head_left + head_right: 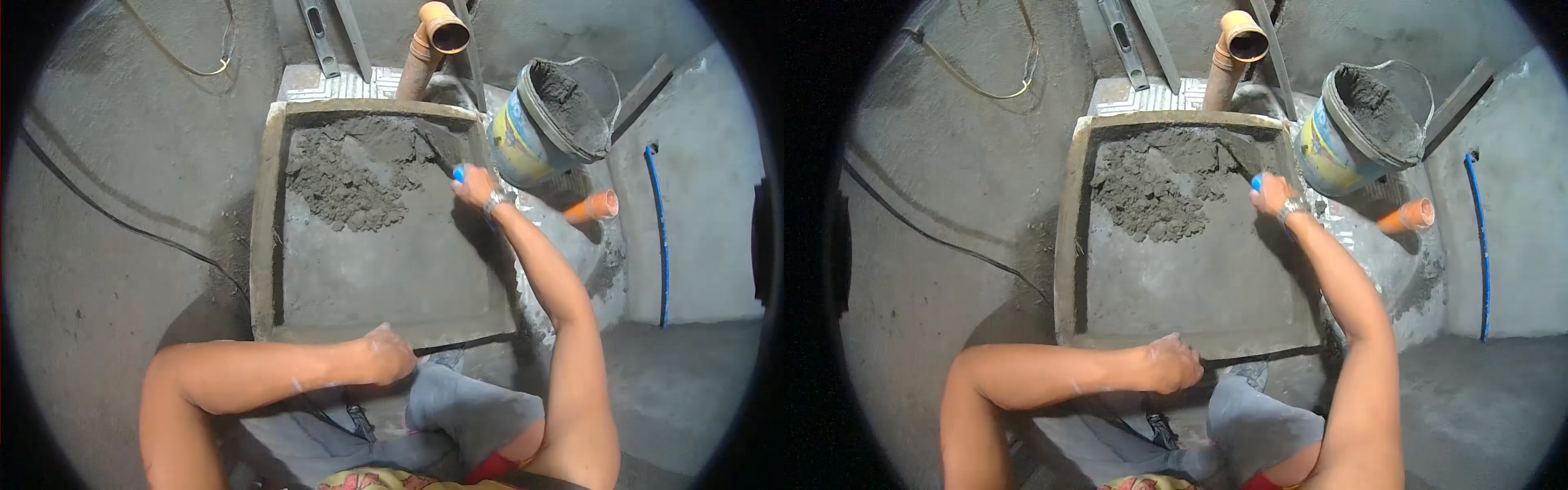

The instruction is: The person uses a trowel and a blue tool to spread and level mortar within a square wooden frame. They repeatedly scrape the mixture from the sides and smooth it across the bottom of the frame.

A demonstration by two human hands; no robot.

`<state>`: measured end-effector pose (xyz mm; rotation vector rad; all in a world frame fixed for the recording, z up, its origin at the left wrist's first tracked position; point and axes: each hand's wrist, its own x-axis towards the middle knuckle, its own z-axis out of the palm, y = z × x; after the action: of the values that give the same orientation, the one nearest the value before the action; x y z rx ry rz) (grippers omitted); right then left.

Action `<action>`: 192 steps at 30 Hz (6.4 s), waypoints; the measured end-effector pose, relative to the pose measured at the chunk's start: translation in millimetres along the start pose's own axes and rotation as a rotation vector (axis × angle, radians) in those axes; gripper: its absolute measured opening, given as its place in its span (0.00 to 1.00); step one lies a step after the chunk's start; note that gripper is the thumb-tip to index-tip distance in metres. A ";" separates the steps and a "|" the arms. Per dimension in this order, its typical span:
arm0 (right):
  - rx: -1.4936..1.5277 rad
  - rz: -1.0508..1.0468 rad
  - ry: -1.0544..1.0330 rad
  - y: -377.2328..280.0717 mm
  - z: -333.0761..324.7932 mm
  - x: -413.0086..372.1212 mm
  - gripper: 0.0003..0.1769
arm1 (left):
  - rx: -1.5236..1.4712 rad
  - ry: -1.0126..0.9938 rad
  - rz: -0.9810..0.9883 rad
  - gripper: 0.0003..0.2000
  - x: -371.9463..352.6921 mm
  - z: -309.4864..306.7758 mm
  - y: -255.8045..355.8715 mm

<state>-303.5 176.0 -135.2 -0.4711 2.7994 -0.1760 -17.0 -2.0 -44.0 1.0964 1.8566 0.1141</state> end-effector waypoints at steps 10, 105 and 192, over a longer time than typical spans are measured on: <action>-0.070 -0.107 -0.141 -35.4 2.3 -55.5 0.19 | 0.001 0.087 0.005 0.10 -8.2 -7.1 -3.7; -0.063 -0.299 -0.102 -89.2 -14.4 22.4 0.23 | -0.041 0.186 0.026 0.10 13.7 13.0 -17.8; -0.068 -0.352 -0.034 -70.3 15.6 63.5 0.23 | -0.068 0.084 -0.004 0.10 14.0 4.0 -18.3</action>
<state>-334.8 87.5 -155.3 -0.9715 2.6740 -0.1450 -27.7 -4.2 -64.6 1.0549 1.9150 0.2223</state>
